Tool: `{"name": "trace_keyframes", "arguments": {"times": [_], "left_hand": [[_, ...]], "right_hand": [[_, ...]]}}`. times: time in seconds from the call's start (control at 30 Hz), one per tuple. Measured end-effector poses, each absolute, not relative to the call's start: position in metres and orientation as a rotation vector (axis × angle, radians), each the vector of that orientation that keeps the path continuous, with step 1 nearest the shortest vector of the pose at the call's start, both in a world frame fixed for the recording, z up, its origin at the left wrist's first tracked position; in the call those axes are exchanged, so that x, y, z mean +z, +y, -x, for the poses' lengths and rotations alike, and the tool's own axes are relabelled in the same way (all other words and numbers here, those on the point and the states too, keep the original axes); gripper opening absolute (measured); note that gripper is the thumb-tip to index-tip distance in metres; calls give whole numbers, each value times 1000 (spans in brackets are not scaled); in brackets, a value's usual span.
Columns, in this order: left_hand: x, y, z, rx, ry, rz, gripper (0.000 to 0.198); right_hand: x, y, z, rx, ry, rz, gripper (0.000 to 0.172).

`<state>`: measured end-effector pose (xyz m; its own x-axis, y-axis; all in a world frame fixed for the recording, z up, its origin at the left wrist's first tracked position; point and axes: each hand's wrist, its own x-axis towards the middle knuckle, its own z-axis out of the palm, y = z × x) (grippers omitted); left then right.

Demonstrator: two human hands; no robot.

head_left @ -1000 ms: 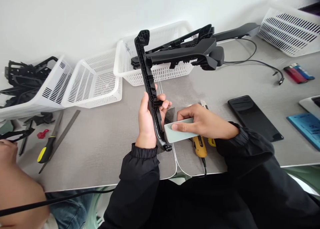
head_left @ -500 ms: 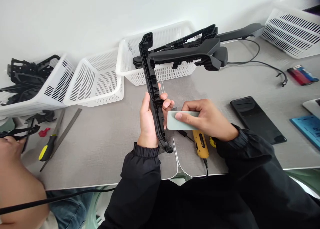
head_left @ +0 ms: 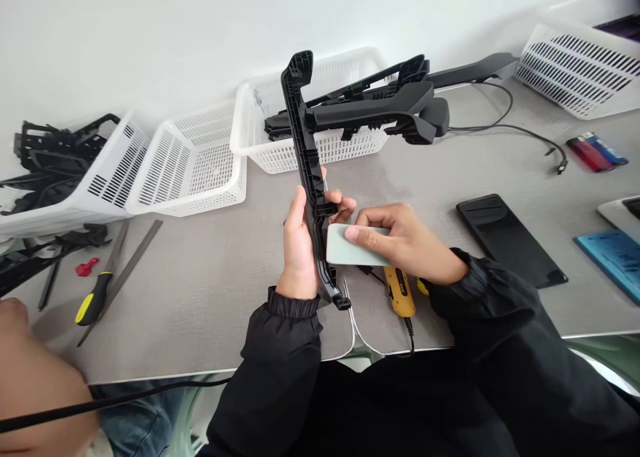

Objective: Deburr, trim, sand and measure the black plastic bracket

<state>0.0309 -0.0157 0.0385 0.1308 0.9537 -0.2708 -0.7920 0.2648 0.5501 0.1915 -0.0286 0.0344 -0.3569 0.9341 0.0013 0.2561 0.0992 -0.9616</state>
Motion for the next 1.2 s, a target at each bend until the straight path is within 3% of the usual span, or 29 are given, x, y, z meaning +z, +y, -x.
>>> {"name": "trace_keyframes", "arguments": {"times": [0.33, 0.53, 0.73, 1.07, 1.2], "left_hand": [[34, -14, -29, 1332, 626, -334, 37], [38, -12, -29, 1313, 732, -309, 39], [36, -9, -30, 1341, 746, -275, 39], [33, -14, -32, 1262, 756, -245, 42], [30, -13, -33, 1264, 759, -246, 42]], "right_hand": [[37, -26, -199, 1154, -1533, 1178, 60], [35, -30, -195, 1415, -1330, 922, 41], [27, -34, -187, 1130, -1490, 763, 20], [19, -34, -180, 592, -1956, 779, 42], [17, -34, -177, 500, -1977, 841, 44]]}}
